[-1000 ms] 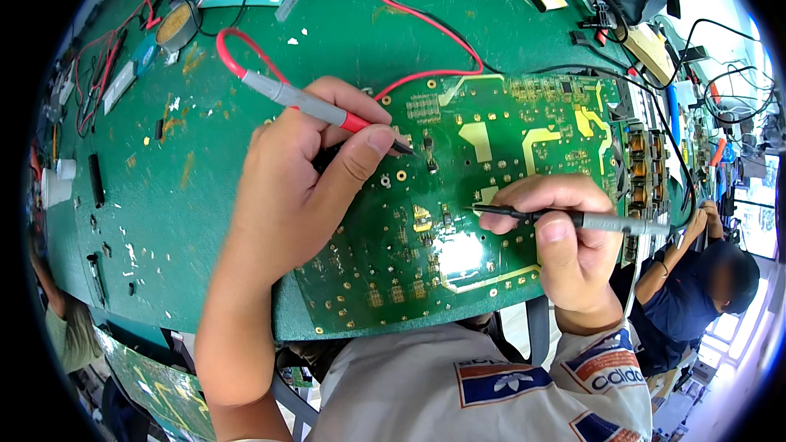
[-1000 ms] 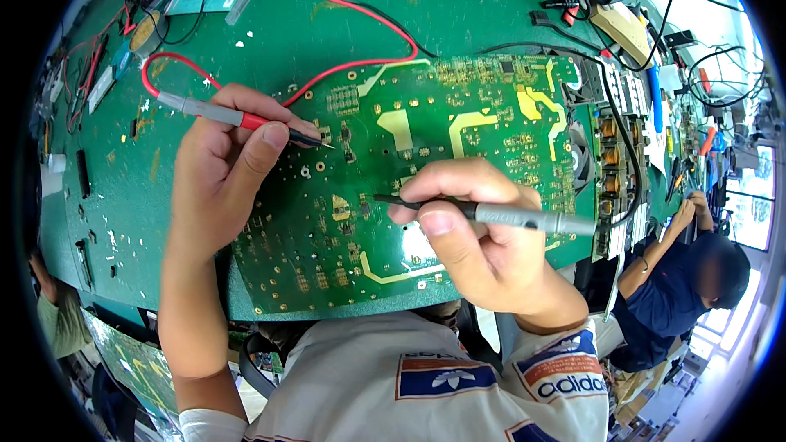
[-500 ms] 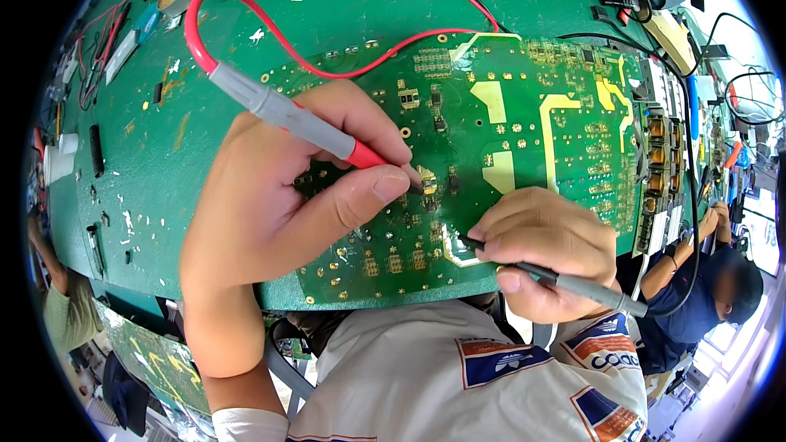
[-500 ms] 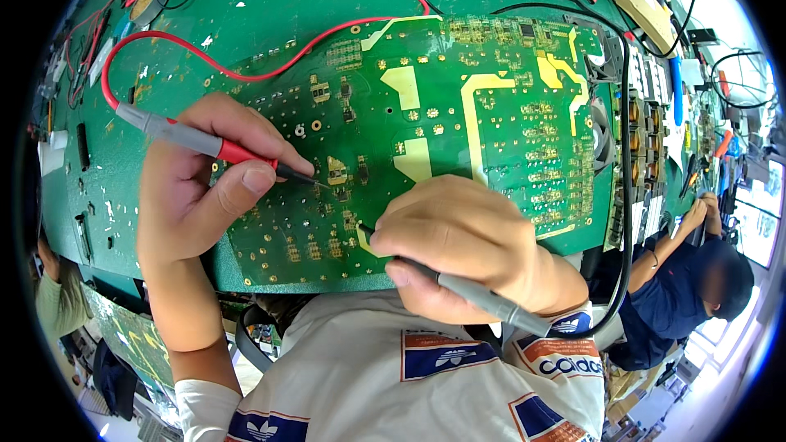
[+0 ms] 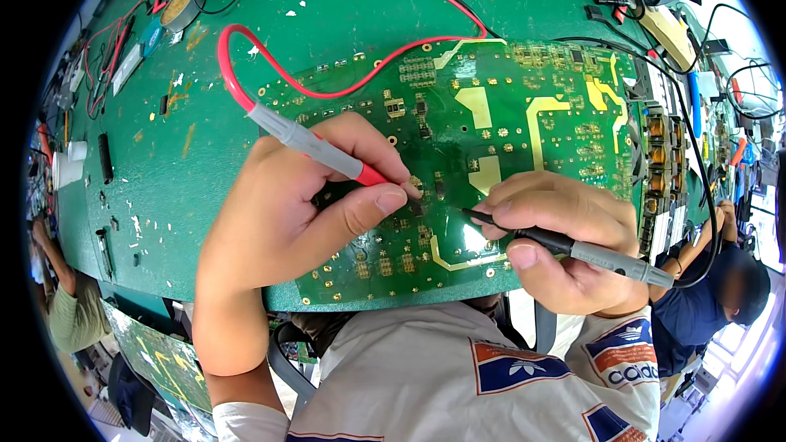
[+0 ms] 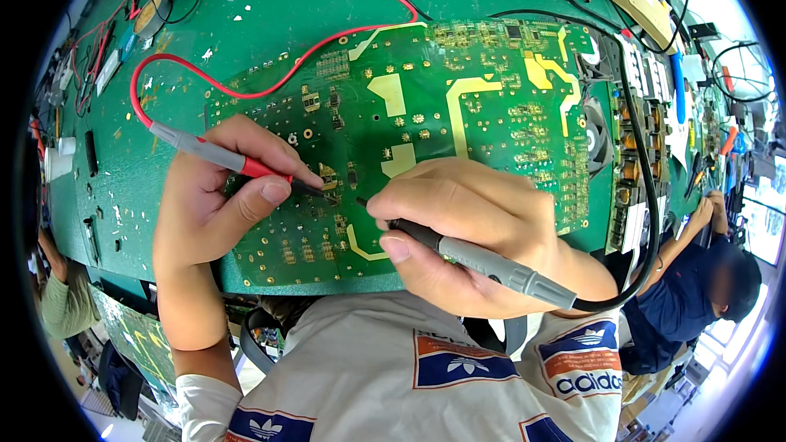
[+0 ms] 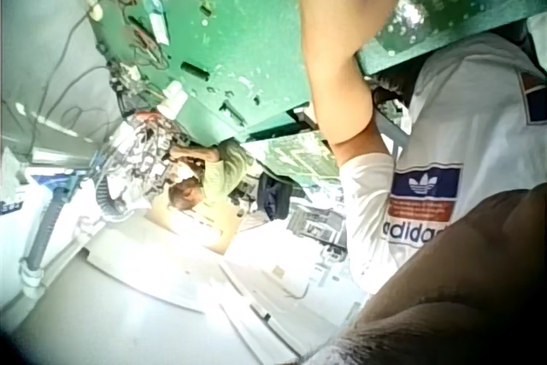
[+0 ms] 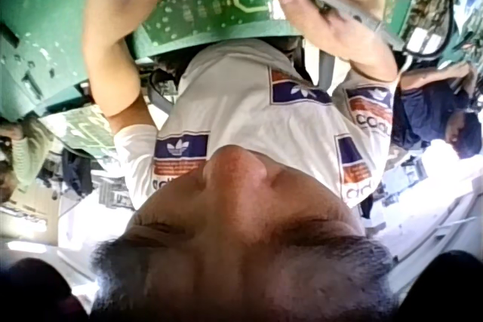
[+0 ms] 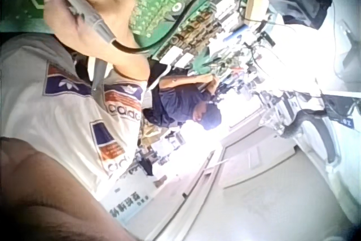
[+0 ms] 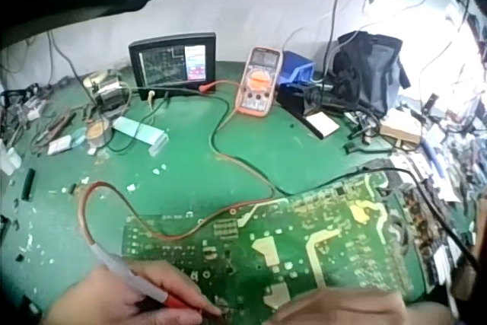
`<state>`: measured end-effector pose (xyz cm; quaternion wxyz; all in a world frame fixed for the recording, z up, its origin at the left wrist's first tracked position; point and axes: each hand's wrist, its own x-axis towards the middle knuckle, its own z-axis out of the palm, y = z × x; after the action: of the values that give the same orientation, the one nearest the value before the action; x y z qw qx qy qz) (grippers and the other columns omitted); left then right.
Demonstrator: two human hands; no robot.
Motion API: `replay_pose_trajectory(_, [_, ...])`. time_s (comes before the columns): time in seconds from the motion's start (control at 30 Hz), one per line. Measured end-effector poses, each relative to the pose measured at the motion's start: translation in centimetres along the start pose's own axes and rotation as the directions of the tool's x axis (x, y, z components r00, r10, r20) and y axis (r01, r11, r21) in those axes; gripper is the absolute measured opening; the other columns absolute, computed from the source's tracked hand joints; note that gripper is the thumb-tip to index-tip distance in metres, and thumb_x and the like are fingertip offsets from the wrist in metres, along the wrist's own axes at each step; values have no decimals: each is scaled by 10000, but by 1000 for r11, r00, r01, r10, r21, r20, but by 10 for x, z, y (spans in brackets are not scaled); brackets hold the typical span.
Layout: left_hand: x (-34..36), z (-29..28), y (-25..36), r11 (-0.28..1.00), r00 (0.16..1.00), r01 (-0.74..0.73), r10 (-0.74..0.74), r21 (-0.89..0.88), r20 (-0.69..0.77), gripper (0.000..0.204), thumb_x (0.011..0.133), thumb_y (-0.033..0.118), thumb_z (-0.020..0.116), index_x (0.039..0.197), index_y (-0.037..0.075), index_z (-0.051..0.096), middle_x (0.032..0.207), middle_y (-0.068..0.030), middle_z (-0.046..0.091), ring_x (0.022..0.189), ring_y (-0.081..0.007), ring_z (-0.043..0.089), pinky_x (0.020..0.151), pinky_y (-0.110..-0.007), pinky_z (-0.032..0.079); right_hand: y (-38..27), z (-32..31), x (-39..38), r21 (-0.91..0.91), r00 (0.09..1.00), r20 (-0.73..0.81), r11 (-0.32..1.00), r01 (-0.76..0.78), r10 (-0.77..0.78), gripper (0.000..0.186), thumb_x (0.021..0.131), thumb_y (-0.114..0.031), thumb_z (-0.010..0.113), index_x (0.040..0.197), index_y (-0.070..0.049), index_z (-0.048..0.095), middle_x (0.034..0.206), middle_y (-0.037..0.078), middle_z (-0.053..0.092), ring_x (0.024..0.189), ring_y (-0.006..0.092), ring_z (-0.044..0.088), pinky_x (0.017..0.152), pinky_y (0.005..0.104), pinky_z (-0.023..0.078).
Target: The person tests components on a green circuit board using multimeter probes, touching the tips to various soldered points and pointing at specific chips on the board.
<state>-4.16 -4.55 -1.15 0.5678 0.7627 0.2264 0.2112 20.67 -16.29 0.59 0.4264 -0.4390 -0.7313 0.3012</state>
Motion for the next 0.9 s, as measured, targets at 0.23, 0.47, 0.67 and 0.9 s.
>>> replay_pose_trajectory(0.23, [0,-5,-1,1000,998,14,-13,-16,64,204,904,119,737,1004,-16,621,913,-137,679,844,-243,706,765,-338,544,14,12,-5,82,998,1,995,61,-61,204,772,21,726,957,86,668,823,178,686,735,346,706,668,417,583])
replay_pose_trajectory(0.47, [0,-5,-2,994,993,-80,73,70,94,213,882,212,768,948,32,674,871,-110,760,768,-183,666,872,-368,456,6,10,-3,77,994,109,997,-6,-3,234,744,1,761,962,51,689,834,163,699,745,314,712,653,405,547])
replay_pose_trajectory(0.67, [3,-2,-3,992,992,-100,94,73,88,231,881,229,774,935,27,676,858,-103,756,746,-178,651,851,-369,459,9,12,-6,82,995,99,997,-1,-7,208,759,2,751,949,62,690,830,153,697,731,301,699,619,387,518])
replay_pose_trajectory(0.9, [2,-1,-7,999,999,-20,18,-50,-44,234,944,189,710,992,-10,596,914,-181,723,812,-211,688,730,-316,542,9,8,-7,90,998,-52,995,46,-41,202,768,26,730,951,96,680,826,172,684,720,311,687,606,394,533])
